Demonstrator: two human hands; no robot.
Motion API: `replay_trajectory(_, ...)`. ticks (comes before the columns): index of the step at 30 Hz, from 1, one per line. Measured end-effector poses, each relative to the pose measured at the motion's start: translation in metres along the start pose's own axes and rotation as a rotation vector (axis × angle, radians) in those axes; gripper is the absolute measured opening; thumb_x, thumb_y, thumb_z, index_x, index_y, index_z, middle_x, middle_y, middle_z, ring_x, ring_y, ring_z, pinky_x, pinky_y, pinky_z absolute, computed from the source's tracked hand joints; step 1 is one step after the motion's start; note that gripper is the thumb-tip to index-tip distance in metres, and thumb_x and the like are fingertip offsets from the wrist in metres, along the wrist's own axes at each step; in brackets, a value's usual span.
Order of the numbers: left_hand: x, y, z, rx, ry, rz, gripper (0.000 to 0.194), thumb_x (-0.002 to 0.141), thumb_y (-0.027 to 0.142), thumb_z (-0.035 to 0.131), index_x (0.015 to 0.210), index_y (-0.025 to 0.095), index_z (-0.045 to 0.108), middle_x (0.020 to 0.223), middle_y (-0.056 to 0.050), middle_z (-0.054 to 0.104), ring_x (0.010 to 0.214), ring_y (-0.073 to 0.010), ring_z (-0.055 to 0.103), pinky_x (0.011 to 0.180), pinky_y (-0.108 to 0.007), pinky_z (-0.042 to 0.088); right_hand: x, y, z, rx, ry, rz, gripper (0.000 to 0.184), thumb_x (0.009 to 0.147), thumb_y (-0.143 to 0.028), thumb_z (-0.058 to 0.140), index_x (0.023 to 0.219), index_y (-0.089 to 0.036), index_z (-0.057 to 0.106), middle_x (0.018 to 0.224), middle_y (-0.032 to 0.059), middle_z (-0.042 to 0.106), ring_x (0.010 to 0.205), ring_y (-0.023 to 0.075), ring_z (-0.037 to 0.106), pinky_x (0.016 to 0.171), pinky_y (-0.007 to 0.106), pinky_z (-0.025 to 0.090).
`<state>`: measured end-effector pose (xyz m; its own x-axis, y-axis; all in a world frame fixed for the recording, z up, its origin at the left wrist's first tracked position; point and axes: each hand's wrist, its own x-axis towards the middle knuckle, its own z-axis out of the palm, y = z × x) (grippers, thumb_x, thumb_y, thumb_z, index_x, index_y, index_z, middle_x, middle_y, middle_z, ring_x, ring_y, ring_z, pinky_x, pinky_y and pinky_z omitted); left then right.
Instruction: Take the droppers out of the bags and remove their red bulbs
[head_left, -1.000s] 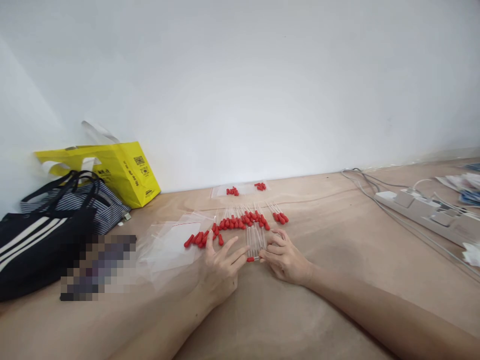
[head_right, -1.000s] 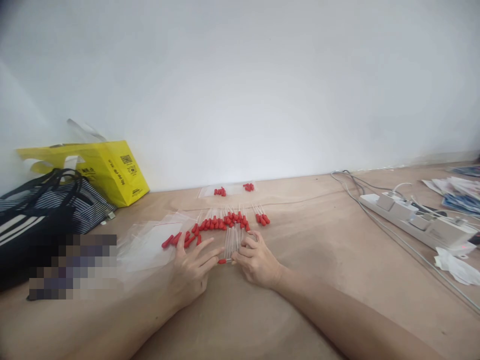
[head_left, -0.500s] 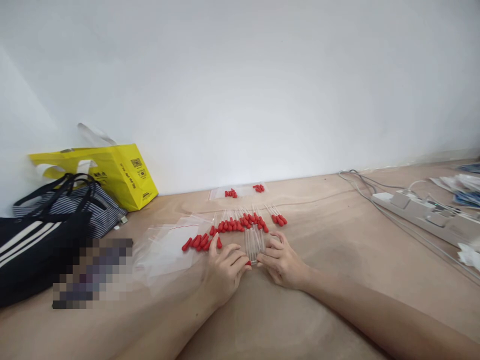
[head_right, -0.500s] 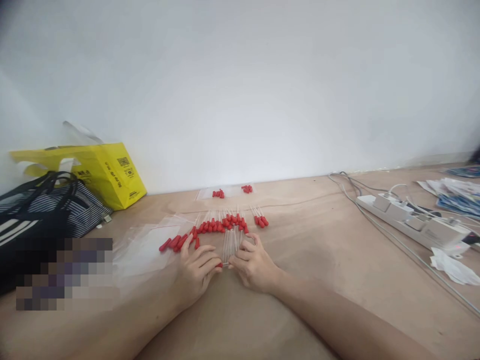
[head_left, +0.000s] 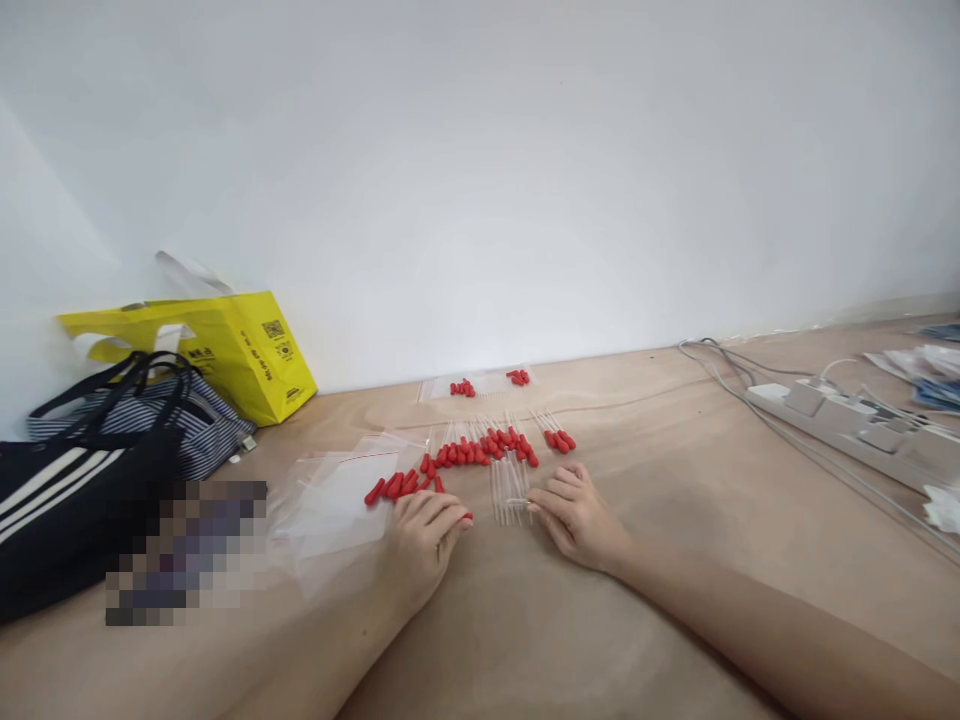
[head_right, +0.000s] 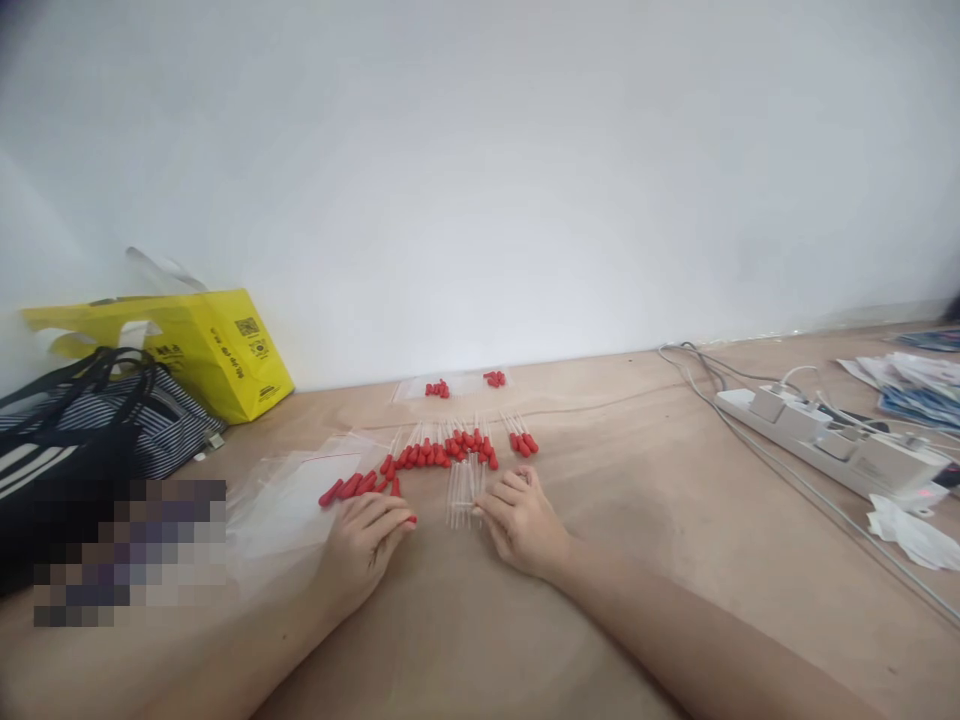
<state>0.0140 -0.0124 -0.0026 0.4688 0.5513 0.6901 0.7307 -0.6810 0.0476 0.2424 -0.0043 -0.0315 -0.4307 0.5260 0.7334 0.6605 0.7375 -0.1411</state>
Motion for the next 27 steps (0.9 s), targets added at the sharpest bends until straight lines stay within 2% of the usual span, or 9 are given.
replay_trajectory(2, -0.001, -0.005, 0.002, -0.054, -0.023, -0.046, 0.025, 0.086, 0.027, 0.039, 0.079, 0.019, 0.061, 0.071, -0.003, 0.055, 0.065, -0.0122, 0.052, 0.061, -0.025, 0.043, -0.001, 0.002, 0.005, -0.009, -0.001, 0.081, 0.027, 0.082, -0.012, 0.036, 0.1, -0.016, 0.055, 0.071, 0.0038, 0.054, 0.067, 0.0139, 0.046, 0.066, 0.03, 0.036)
replay_trajectory(4, -0.001, -0.01, 0.005, -0.088, -0.005, -0.111, 0.025, 0.086, 0.024, 0.036, 0.088, 0.017, 0.06, 0.075, -0.003, 0.051, 0.066, -0.0118, 0.052, 0.06, -0.023, 0.044, -0.001, 0.005, 0.011, -0.011, 0.014, 0.167, 0.035, 0.08, -0.007, 0.034, 0.11, -0.014, 0.051, 0.075, 0.0055, 0.052, 0.068, 0.0144, 0.047, 0.063, 0.028, 0.038)
replay_trajectory(7, 0.0, -0.02, 0.007, -0.075, 0.056, -0.195, 0.027, 0.085, 0.022, 0.035, 0.1, 0.016, 0.056, 0.081, -0.005, 0.05, 0.073, -0.0141, 0.054, 0.066, -0.027, 0.047, 0.001, 0.01, 0.019, 0.027, 0.034, 0.219, 0.038, 0.077, -0.005, 0.033, 0.109, -0.014, 0.052, 0.075, 0.0057, 0.048, 0.069, 0.0149, 0.047, 0.061, 0.026, 0.043)
replay_trajectory(10, 0.001, -0.033, 0.004, -0.04, 0.076, -0.286, 0.03, 0.082, 0.021, 0.035, 0.104, 0.016, 0.054, 0.083, -0.006, 0.051, 0.074, -0.016, 0.055, 0.066, -0.029, 0.048, 0.004, 0.014, 0.025, 0.056, 0.064, 0.182, 0.037, 0.076, -0.002, 0.033, 0.103, -0.015, 0.054, 0.075, 0.0057, 0.047, 0.07, 0.0151, 0.048, 0.062, 0.026, 0.045)
replay_trajectory(15, 0.004, -0.056, -0.008, -0.03, 0.035, -0.528, 0.026, 0.075, 0.028, 0.042, 0.097, 0.017, 0.051, 0.078, -0.004, 0.055, 0.06, -0.0144, 0.055, 0.058, -0.029, 0.048, 0.011, 0.016, 0.032, 0.073, 0.117, 0.155, 0.033, 0.074, 0.0, 0.035, 0.096, -0.014, 0.055, 0.084, 0.0084, 0.049, 0.079, 0.0168, 0.05, 0.067, 0.028, 0.047)
replay_trajectory(18, 0.005, -0.069, -0.012, -0.015, 0.03, -0.645, 0.024, 0.071, 0.033, 0.045, 0.089, 0.018, 0.05, 0.076, -0.003, 0.059, 0.057, -0.0138, 0.055, 0.057, -0.028, 0.047, 0.014, 0.013, 0.034, 0.081, 0.095, 0.153, 0.03, 0.075, 0.0, 0.035, 0.092, -0.014, 0.055, 0.085, 0.0092, 0.05, 0.081, 0.017, 0.051, 0.069, 0.028, 0.047)
replay_trajectory(22, 0.003, -0.078, -0.012, 0.052, 0.025, -0.69, 0.025, 0.068, 0.037, 0.047, 0.084, 0.019, 0.05, 0.08, -0.003, 0.062, 0.059, -0.0148, 0.056, 0.058, -0.027, 0.046, 0.015, 0.004, 0.031, 0.059, 0.004, 0.14, 0.02, 0.079, -0.009, 0.039, 0.09, -0.014, 0.055, 0.087, 0.0096, 0.052, 0.084, 0.0179, 0.051, 0.072, 0.031, 0.045)
replay_trajectory(27, 0.002, -0.078, -0.013, 0.076, -0.072, -0.703, 0.028, 0.068, 0.044, 0.049, 0.08, 0.019, 0.052, 0.075, -0.003, 0.063, 0.064, -0.0173, 0.057, 0.059, -0.028, 0.045, 0.015, -0.002, 0.022, 0.057, -0.09, 0.194, 0.018, 0.083, -0.025, 0.044, 0.094, -0.015, 0.055, 0.09, 0.009, 0.054, 0.087, 0.0186, 0.051, 0.075, 0.034, 0.04)
